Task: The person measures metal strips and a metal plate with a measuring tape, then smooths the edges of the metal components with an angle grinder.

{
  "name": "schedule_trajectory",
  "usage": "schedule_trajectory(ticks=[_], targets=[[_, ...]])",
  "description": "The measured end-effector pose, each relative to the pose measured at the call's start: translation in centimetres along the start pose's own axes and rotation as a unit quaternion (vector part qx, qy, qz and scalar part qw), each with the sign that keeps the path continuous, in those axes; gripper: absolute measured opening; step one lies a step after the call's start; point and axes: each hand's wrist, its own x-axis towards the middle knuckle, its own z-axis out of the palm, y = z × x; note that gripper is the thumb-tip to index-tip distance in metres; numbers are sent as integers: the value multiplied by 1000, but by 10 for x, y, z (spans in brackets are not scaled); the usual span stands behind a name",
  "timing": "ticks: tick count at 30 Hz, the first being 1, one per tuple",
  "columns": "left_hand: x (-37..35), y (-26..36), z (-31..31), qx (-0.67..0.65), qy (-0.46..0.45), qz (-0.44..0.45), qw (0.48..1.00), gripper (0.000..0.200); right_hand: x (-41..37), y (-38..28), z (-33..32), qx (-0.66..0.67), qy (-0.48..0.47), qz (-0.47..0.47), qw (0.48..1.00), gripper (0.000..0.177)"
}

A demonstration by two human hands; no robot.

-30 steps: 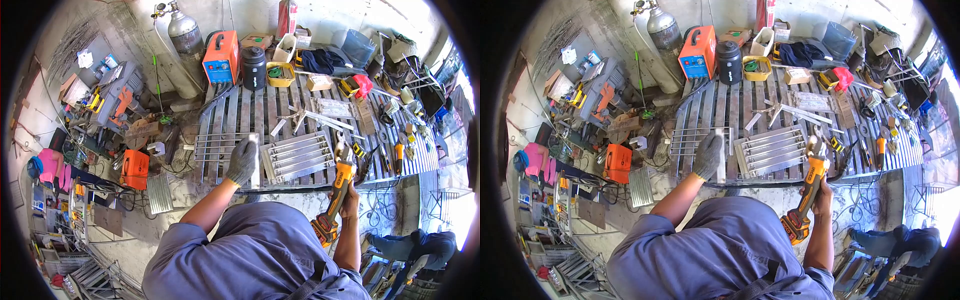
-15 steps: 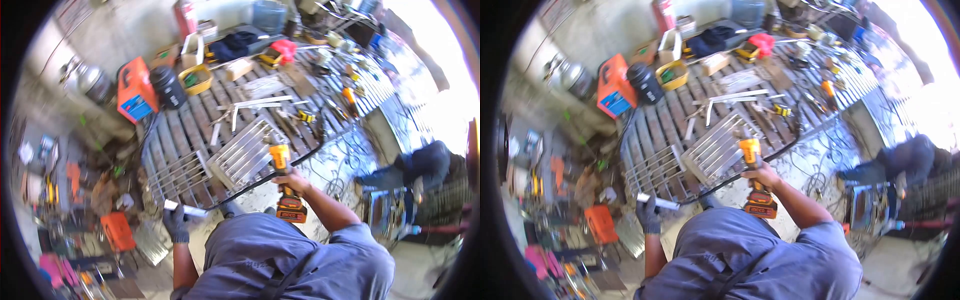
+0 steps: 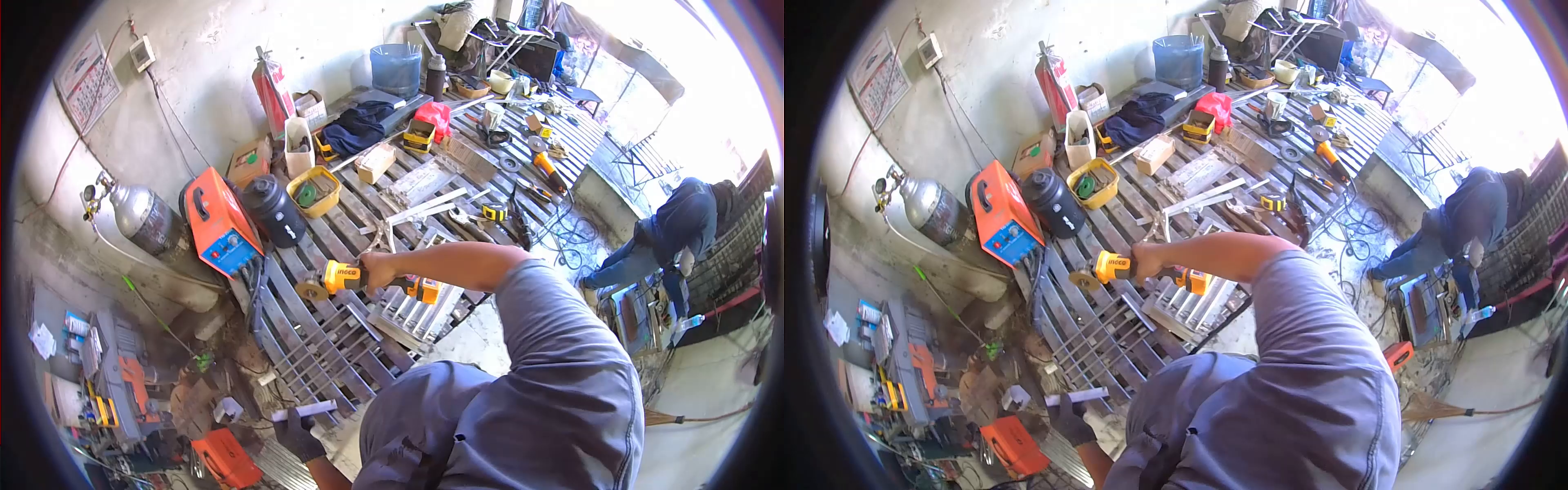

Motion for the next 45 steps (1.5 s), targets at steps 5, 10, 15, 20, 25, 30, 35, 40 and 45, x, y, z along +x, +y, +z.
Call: schedule_trajectory(ticks=[5, 10, 15, 20, 25, 30, 35, 40, 45], targets=[[23, 0, -42, 63, 29, 5, 998, 15, 120, -40, 37, -188, -8, -26, 982, 57], [32, 8, -63, 8, 63, -38, 997, 16, 216, -64, 72, -305, -35, -65, 949, 35], [34, -7, -78, 29, 50, -49, 997, 14, 250, -68, 62, -224, -30, -86, 970, 26], [26, -8, -53, -11, 23, -105, 994, 16, 245, -83, 50, -277, -91, -1, 957, 33], [33, -36, -36, -163, -34, -141, 976, 17, 209, -84, 54, -366, -9, -64, 928, 39], [38, -44, -8, -311, -90, -267, 908, 7, 170, -78, 50, -371, 103, -129, 914, 58], [14, -48, 52, -344, -141, -279, 885, 3, 63, -63, 37, -280, 220, -225, 907, 59], [-3, -47, 112, -283, -220, -303, 883, 13, -97, 10, 52, -172, 188, -83, 963, 51], [-21, -53, 166, -211, -382, -454, 777, 35, -259, 114, 119, -108, 48, 119, 986, 46]])
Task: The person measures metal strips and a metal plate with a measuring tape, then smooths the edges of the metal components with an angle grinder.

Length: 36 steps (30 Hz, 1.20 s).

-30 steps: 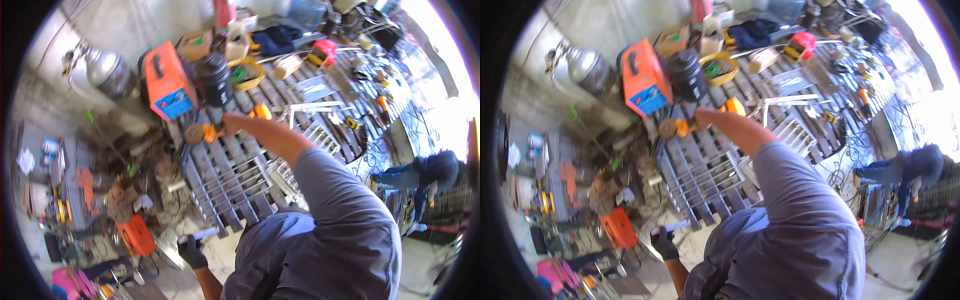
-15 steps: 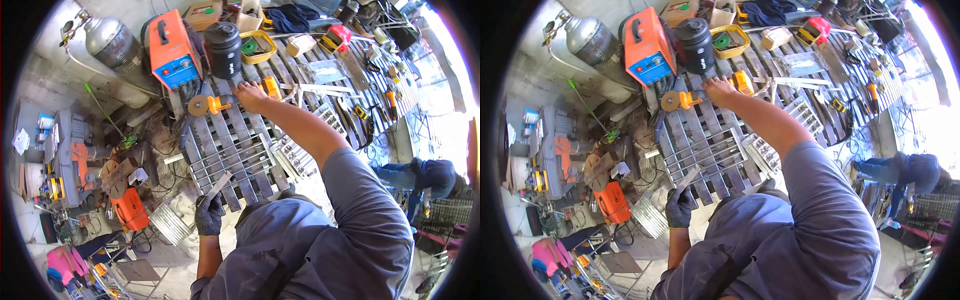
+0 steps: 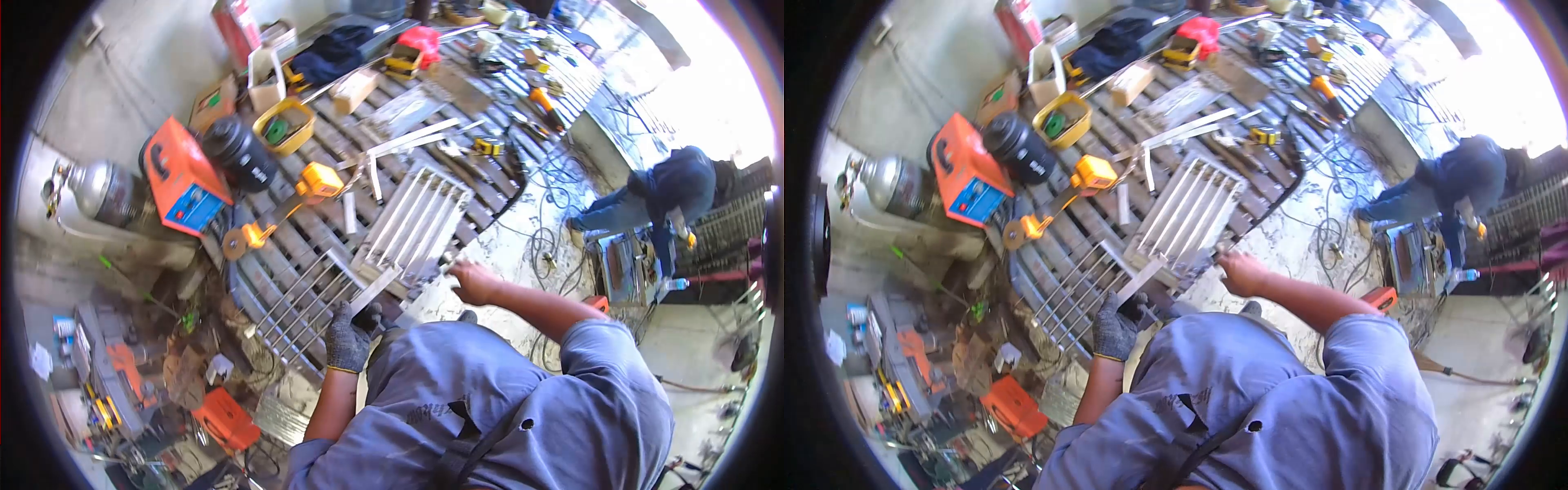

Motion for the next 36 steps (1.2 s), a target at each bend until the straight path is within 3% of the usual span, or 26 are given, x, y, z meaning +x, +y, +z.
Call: schedule_trajectory(ticks=[1, 4, 6, 9, 12, 13, 17, 20, 22, 26, 27, 30, 31, 34, 35, 36], targets=[[6, -12, 7, 5, 10, -33, 999, 41, -30, 16, 7, -31, -32, 21, 999, 43], [31, -54, 23, -11, 30, -94, 995, 34, -105, 65, 28, -143, -140, 81, 976, 34], [49, -93, 34, 56, 40, -101, 993, 25, -144, 101, 43, -141, -194, 139, 961, 33], [60, -147, 63, 131, -13, -163, 978, 22, -191, 146, 51, -50, -175, 190, 965, 39], [58, -198, 137, 256, 12, -146, 955, 26, -230, 191, 64, 5, -75, 212, 974, 45], [68, -212, 141, 263, -33, -147, 953, 30, -240, 205, 68, 17, -65, 215, 974, 35], [115, -244, 167, 463, -179, -63, 866, 31, -265, 258, 67, 1, -84, 244, 966, 49], [150, -250, 187, 699, -54, 16, 713, 34, -268, 297, 55, 13, -96, 237, 967, 43], [165, -247, 177, 730, -36, 108, 673, 36, -261, 319, 41, -9, -54, 194, 979, 34], [170, -226, 168, 743, -14, 295, 601, 34, -223, 329, -11, -11, 16, 175, 984, 43], [156, -215, 188, 731, -23, 317, 604, 29, -208, 327, -26, -7, 4, 179, 984, 46], [152, -190, 204, 725, 14, 266, 635, 24, -170, 291, -85, -8, 46, 168, 985, 46], [158, -182, 203, 738, -5, 286, 612, 23, -152, 287, -94, -14, 83, 147, 985, 43], [180, -179, 194, 686, 36, 213, 695, 22, -108, 277, -119, -28, 166, 89, 982, 33], [181, -181, 193, 686, 50, 189, 701, 23, -93, 271, -133, -30, 180, 70, 981, 31], [187, -187, 185, 630, 77, 145, 759, 22, -76, 264, -148, -32, 196, 46, 979, 29]])
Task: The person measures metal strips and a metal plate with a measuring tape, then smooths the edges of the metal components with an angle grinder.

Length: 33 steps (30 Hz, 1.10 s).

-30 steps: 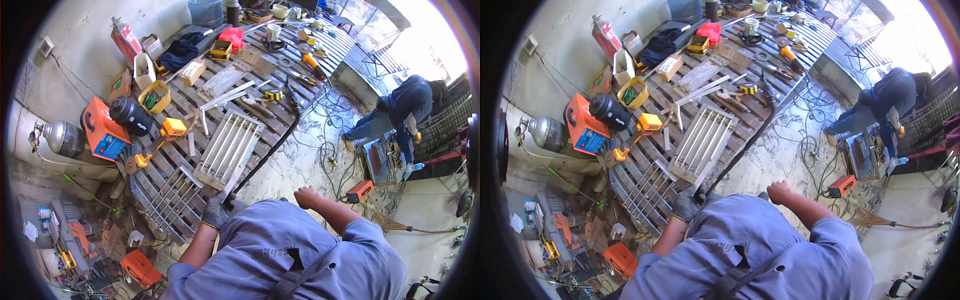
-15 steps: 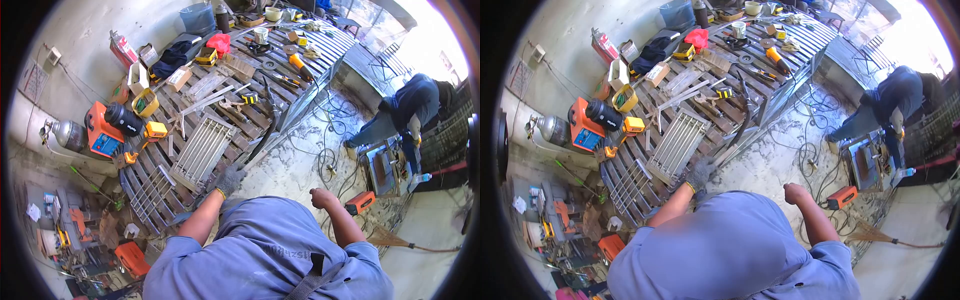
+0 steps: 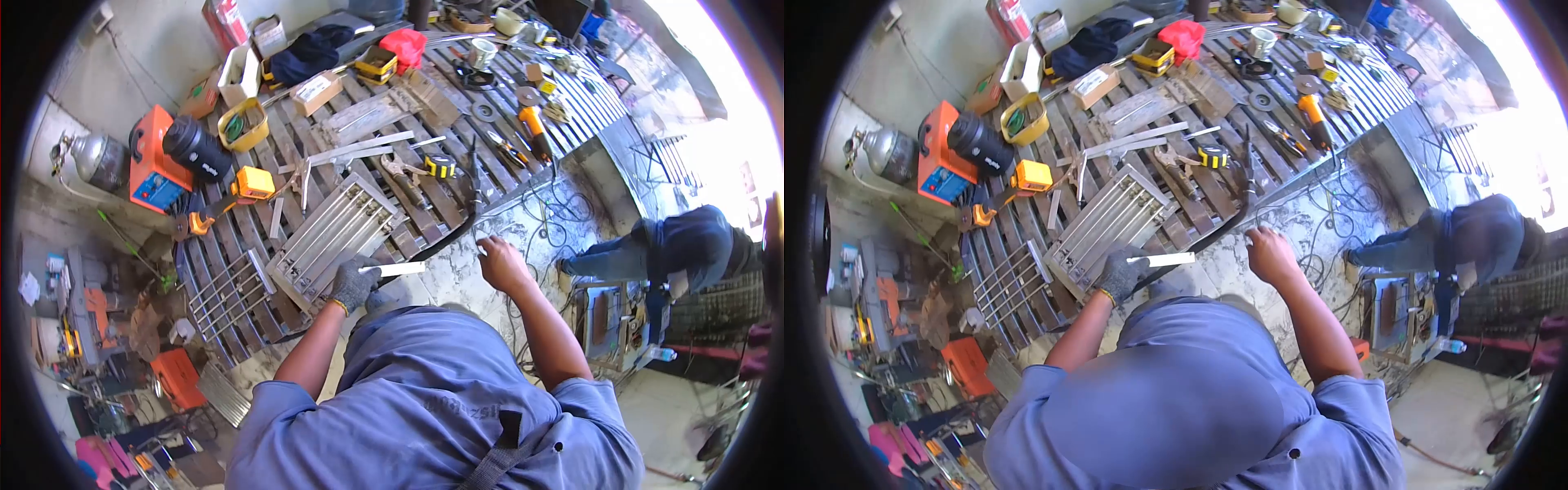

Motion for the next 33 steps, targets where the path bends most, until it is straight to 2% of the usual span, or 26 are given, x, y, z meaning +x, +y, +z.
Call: schedule_trajectory(ticks=[2, 3, 6, 7, 10, 11, 13, 14, 18, 20, 21, 24, 25, 28, 29, 32, 33], targets=[[3, -35, 17, -148, 0, -124, 981, 20, 37, -14, -14, 18, 24, -60, 998, 25], [1, -51, 19, -179, -14, -124, 976, 13, 59, -15, -14, 26, 14, -90, 995, 23], [-8, -109, 32, -365, 7, -132, 921, 10, 111, -29, -12, 15, -8, -160, 987, 22], [-13, -102, 28, -412, 37, -160, 896, 5, 129, -31, -9, -8, 3, -180, 984, 19], [-1, -92, 12, -493, 126, -99, 855, 6, 185, -33, -14, -25, 22, -199, 979, 16], [5, -84, 5, -528, 133, -151, 825, 6, 208, -28, -11, -30, 35, -201, 978, 15], [19, -91, 0, -483, 175, -161, 843, 7, 258, -14, 2, -35, 60, -208, 976, 15], [21, -95, -2, -458, 195, -170, 850, 7, 281, -13, 3, -55, 24, -182, 981, 14], [31, -86, -17, -510, 217, -173, 814, 7, 359, 3, 19, -88, 45, -225, 969, 26], [43, -97, -14, -506, 253, -158, 809, 7, 391, 5, 25, -97, -11, -176, 979, 35], [46, -98, -11, -459, 267, -102, 841, 10, 400, 6, 29, -103, -29, -166, 980, 36], [42, -71, 0, -330, 336, -92, 877, 12, 417, 12, 38, -140, -58, -179, 972, 33], [39, -62, 8, -290, 357, -106, 882, 19, 418, 10, 35, -148, -59, -183, 970, 31], [23, -34, 29, -224, 326, -86, 914, 20, 422, 17, 42, -156, -59, -220, 961, 29], [20, -39, 35, -250, 312, -78, 913, 18, 425, 21, 44, -155, -57, -236, 957, 29], [15, -41, 40, -83, 263, -129, 953, 17, 413, 21, 43, -96, -20, -278, 956, 31], [16, -45, 45, -124, 259, -103, 952, 17, 402, 23, 37, -76, -7, -300, 951, 31]])
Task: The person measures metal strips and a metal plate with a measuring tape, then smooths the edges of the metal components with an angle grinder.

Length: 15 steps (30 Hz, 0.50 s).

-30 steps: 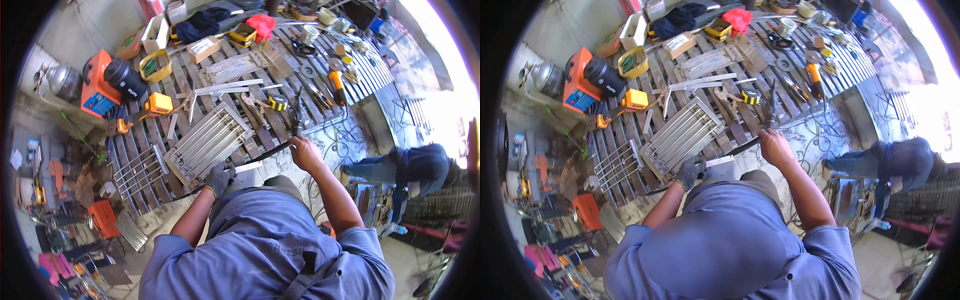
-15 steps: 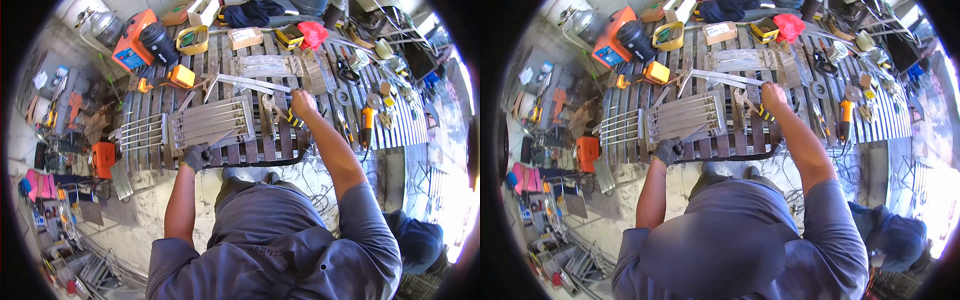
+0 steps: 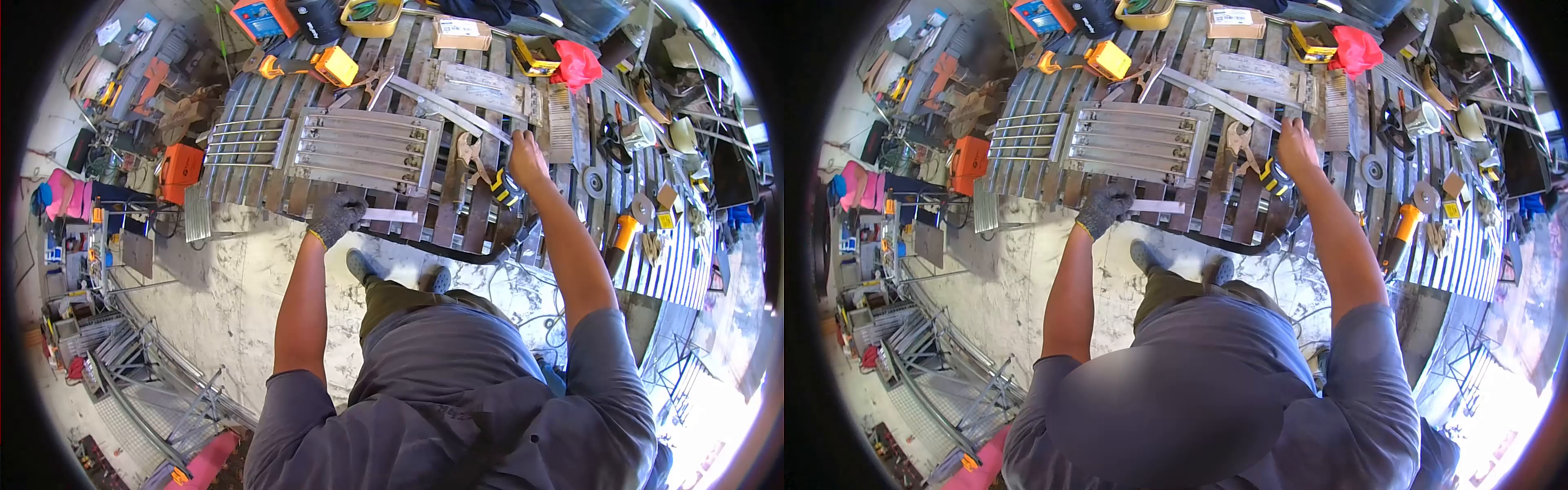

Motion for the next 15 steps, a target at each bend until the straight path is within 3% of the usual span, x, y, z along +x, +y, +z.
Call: schedule_trajectory(ticks=[3, 6, 8, 10, 13, 14, 15], targets=[[11, -9, 5, 194, 26, 58, 979, 19, -41, -20, -29, 35, -7, -17, 999, 37], [10, 8, 16, 385, 94, 153, 905, 28, -78, -41, -50, 47, -42, 11, 998, 47], [-6, 38, 38, 463, 249, 149, 838, 32, -95, -43, -50, 74, -22, -3, 997, 43], [-27, 74, 48, 472, 301, 111, 822, 43, -103, -40, -49, 118, -26, 6, 993, 31], [-34, 81, 56, 327, 224, 95, 913, 46, -118, -45, -63, 237, 1, -61, 970, 26], [-31, 73, 64, 259, 197, 228, 918, 44, -126, -52, -83, 264, -31, -65, 962, 17], [-53, 109, 80, 246, 173, 254, 919, 40, -133, -66, -110, 293, -94, -59, 950, 16]])
